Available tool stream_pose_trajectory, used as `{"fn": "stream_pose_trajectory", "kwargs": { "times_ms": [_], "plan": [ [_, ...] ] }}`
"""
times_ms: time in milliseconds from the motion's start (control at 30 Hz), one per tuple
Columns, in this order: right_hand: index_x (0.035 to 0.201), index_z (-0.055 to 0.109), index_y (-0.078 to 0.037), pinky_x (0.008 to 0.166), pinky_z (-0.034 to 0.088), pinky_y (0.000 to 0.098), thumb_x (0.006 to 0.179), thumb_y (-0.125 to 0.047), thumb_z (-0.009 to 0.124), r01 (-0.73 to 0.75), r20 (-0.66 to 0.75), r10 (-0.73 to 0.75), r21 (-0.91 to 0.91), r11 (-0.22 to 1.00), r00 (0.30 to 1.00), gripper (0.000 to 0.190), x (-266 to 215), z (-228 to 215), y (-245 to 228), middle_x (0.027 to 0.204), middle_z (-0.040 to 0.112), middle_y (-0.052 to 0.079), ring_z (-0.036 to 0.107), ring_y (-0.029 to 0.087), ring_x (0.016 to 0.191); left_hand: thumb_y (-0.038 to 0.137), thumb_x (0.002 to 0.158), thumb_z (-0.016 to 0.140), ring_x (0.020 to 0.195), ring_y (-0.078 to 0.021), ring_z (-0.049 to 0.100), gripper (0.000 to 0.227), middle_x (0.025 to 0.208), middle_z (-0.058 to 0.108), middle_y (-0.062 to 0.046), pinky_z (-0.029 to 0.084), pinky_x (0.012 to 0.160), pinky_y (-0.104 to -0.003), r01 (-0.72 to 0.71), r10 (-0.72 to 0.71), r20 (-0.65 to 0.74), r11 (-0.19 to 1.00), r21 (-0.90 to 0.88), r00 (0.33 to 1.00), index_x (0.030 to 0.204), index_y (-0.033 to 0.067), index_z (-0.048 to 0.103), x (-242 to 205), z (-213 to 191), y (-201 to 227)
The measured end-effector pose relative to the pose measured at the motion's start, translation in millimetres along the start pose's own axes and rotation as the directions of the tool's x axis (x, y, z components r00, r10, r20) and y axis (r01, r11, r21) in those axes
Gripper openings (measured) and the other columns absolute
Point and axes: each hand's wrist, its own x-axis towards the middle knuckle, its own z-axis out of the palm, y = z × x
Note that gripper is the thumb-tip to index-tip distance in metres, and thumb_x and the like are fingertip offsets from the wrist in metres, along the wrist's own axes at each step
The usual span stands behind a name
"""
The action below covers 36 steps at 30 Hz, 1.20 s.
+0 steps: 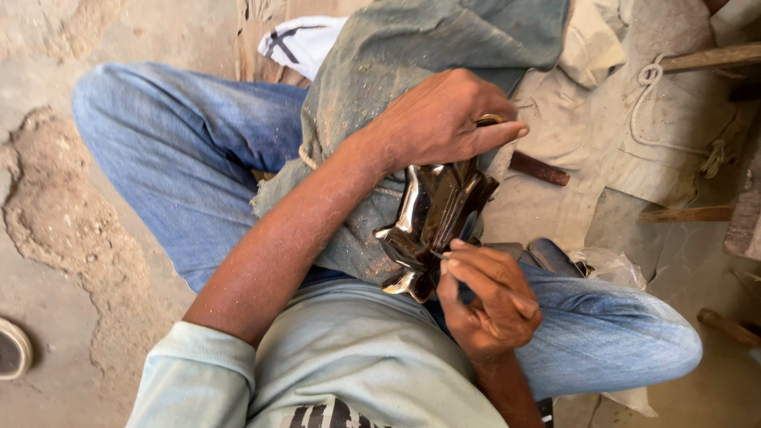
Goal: The person sits cross-legged on the floor and uses a small tool to rub and polish a shiny, multi-lobed metal object resting on a cloth pad. The person then uses a wooden mallet to tap the object repeatedly.
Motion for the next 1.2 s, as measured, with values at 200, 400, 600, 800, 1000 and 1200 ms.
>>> {"fn": "stream_pose_trajectory", "kwargs": {
  "times_ms": [200,400,600,800,1000,1200],
  "plan": [
    [0.102,0.068,-0.002,0.070,0.059,0.0265,0.083,0.010,0.079,-0.048,-0.118,0.052,0.038,0.998,0.992,0.025,-12,7,7,0.097,0.076,0.015,0.078,0.021,0.090,0.035,0.102,0.066,0.076,-0.0308,0.072,0.034,0.092,0.076,-0.012,0.056,0.068,-0.041,0.015,-0.013,0.053,0.999,-0.031,0.999,0.100,0.0031,0.078,2,-8,7],
    [0.109,0.068,-0.003,0.057,0.051,0.0148,0.092,0.011,0.075,-0.271,-0.177,0.313,0.226,0.936,0.933,0.023,1,-6,27,0.103,0.077,0.012,0.072,0.007,0.078,0.034,0.104,0.065,0.076,-0.0301,0.070,0.035,0.086,0.070,-0.012,0.054,0.069,-0.041,0.029,-0.017,0.130,0.995,-0.092,0.991,0.093,0.0014,0.074,2,-15,9],
    [0.101,0.069,0.000,0.052,0.037,0.0185,0.086,0.009,0.081,-0.240,-0.150,0.244,0.047,0.970,0.958,0.021,23,-5,27,0.095,0.077,0.013,0.059,0.007,0.065,0.031,0.105,0.066,0.076,-0.0309,0.067,0.033,0.085,0.067,-0.012,0.052,0.069,-0.041,-0.001,0.014,0.115,0.993,-0.114,0.993,0.094,0.0010,0.073,1,-14,8],
    [0.106,0.070,0.001,0.060,0.050,0.0223,0.089,0.009,0.082,-0.179,-0.153,0.173,-0.029,0.983,0.973,0.022,30,-4,26,0.096,0.076,0.014,0.072,0.015,0.079,0.031,0.107,0.065,0.076,-0.0297,0.068,0.034,0.084,0.067,-0.012,0.053,0.068,-0.040,-0.016,0.024,0.115,0.998,-0.066,0.993,0.094,0.0004,0.072,1,-13,7],
    [0.110,0.069,0.001,0.071,0.059,0.0248,0.093,0.008,0.080,-0.131,-0.141,0.133,0.019,0.991,0.981,0.022,29,-3,31,0.098,0.076,0.013,0.075,0.018,0.087,0.032,0.106,0.065,0.074,-0.0248,0.068,0.034,0.084,0.068,-0.009,0.054,0.067,-0.038,0.006,0.007,0.115,0.994,-0.112,0.993,0.094,0.0015,0.074,1,-13,7],
    [0.110,0.069,0.000,0.072,0.059,0.0251,0.093,0.007,0.080,-0.147,-0.143,0.151,0.033,0.989,0.978,0.021,31,-3,31,0.096,0.076,0.012,0.076,0.018,0.087,0.031,0.106,0.066,0.073,-0.0245,0.067,0.034,0.082,0.067,-0.010,0.053,0.067,-0.038,0.028,-0.016,0.130,0.995,-0.094,0.991,0.093,0.0010,0.074,1,-12,8]
  ]
}}
